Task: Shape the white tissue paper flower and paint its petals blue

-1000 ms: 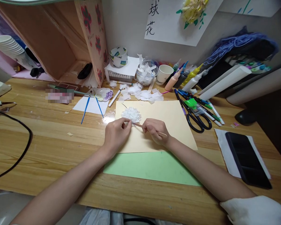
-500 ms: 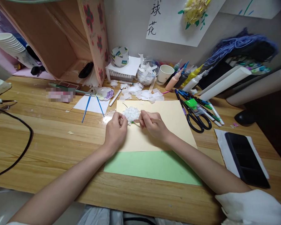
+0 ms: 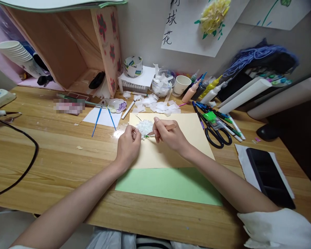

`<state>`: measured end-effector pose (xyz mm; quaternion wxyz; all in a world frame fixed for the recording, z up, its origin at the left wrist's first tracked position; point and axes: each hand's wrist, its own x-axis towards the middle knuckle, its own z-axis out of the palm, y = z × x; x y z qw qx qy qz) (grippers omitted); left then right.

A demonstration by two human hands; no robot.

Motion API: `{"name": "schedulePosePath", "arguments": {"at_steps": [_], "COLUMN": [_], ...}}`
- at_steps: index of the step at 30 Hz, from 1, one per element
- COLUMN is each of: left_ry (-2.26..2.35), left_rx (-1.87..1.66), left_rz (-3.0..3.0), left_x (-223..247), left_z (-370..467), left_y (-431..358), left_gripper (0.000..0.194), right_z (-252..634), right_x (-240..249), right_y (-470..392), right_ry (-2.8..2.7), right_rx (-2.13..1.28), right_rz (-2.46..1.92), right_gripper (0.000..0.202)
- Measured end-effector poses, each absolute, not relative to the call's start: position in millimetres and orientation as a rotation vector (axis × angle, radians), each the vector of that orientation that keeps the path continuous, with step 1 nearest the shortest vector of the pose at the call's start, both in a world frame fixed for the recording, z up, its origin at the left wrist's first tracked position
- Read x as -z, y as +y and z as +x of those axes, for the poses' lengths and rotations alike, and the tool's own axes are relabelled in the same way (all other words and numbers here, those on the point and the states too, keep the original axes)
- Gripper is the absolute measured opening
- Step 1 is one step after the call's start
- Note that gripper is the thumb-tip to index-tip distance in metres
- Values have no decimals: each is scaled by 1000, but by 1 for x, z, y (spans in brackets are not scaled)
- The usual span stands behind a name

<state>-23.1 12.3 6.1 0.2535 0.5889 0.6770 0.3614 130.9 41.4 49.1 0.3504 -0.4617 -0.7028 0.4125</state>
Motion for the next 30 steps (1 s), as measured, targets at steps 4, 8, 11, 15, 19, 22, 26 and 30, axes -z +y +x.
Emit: {"name": "schedulePosePath", "arguments": {"at_steps": [4,8,11,15,19,22,26,30], "left_ry": [1826,1791,1769,1758,1754,1753,1748,1720], "left_rx": [-995,-1034,-1034,-1036,-1015,-1010,-1022,-1051], "left_rz": [1577,1522,1516,1504,1508,1487,1487,1475], "left_x": [-5,-5,-5,-4,-5,-6,-6,-4], "left_z": [-24,-26,-27,-28,-28,-28,-28,-29], "left_y": [13,13,13,13,13,12,12,13], "left_gripper": [16,19,21,21,21,20,21,23], "right_z": [138,144,145,130,102,89,89,103], "right_x": [-52,-48,-38,-27,-18,-12,-12,-21], "right_y": [42,64,92,122,136,143,148,136], "right_ry": [-1801,-1731,-1860,-2116,-2253,-2264,-2239,-2152], "right_rx": [-1021,-822,-694,-666,-671,-653,-640,-662], "right_rz": [-1129,-1110,-1114,-988,-968,-971,-976,-993], "right_gripper": [52,32,15,5,7,10,13,11]}}
